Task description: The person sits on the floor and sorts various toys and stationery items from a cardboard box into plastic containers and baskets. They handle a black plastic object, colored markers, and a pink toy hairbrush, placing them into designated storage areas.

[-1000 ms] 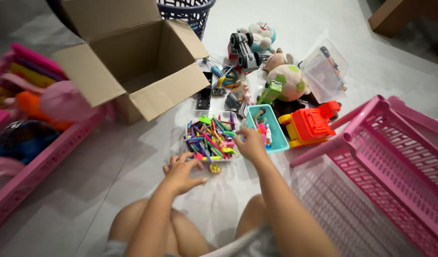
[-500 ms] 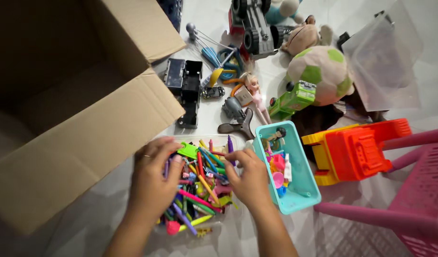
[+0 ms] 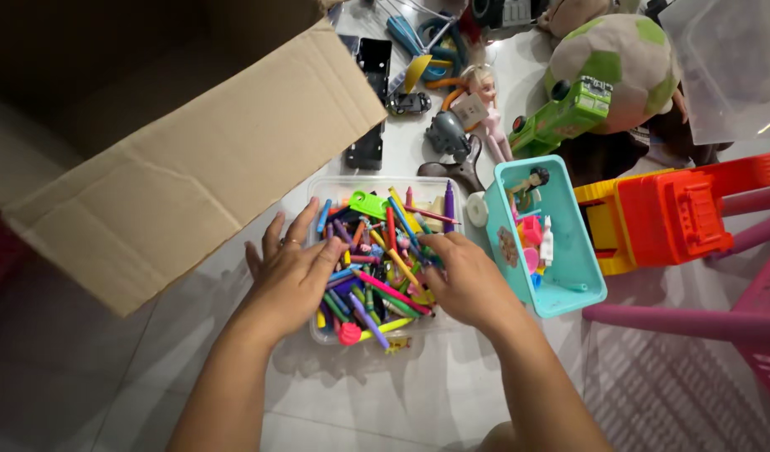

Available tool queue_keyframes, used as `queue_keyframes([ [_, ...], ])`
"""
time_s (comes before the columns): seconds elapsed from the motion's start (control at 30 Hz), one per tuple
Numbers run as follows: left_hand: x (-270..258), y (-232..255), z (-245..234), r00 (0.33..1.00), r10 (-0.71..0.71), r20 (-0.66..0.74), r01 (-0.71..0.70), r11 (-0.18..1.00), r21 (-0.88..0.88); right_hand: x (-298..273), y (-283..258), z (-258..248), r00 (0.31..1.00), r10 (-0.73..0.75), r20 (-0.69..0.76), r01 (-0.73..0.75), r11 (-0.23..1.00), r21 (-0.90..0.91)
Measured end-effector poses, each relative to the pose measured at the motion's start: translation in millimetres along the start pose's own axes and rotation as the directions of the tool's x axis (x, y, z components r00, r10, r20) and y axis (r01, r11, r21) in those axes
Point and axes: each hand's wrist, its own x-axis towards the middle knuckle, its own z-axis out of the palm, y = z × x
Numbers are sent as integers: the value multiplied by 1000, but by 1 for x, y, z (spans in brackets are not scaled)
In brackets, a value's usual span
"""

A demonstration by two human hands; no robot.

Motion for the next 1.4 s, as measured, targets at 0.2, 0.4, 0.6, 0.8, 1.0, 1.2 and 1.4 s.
queue_keyframes([
  [0.2,6,9,10,986,153,-67,-156,987,-42,11,-14,-3,942,296,159,-335,868,366],
  [0.4,14,21,9,939,265,-220,-285,956,-66,9,-29,-46,977,149,152,-170,976,135],
  [0.6,15,22,7,908,289,-305,-336,935,-116,-52,-68,-8,679,-5,734,-109,988,108],
  [0.8,3,28,7,894,342,-289,-368,929,-39,-73,-77,67,813,127,568,-15,980,-198],
  [1.0,1,39,7,859,404,-315,-440,897,-49,-80,-78,54,813,45,580,47,989,-143],
  [1.2,3,29,7,868,377,-323,-422,903,-80,-60,-10,-58,970,145,196,-206,917,342],
  [1.4,14,22,11,870,307,-386,-369,924,-98,-36,32,-88,805,509,-304,-497,859,123],
])
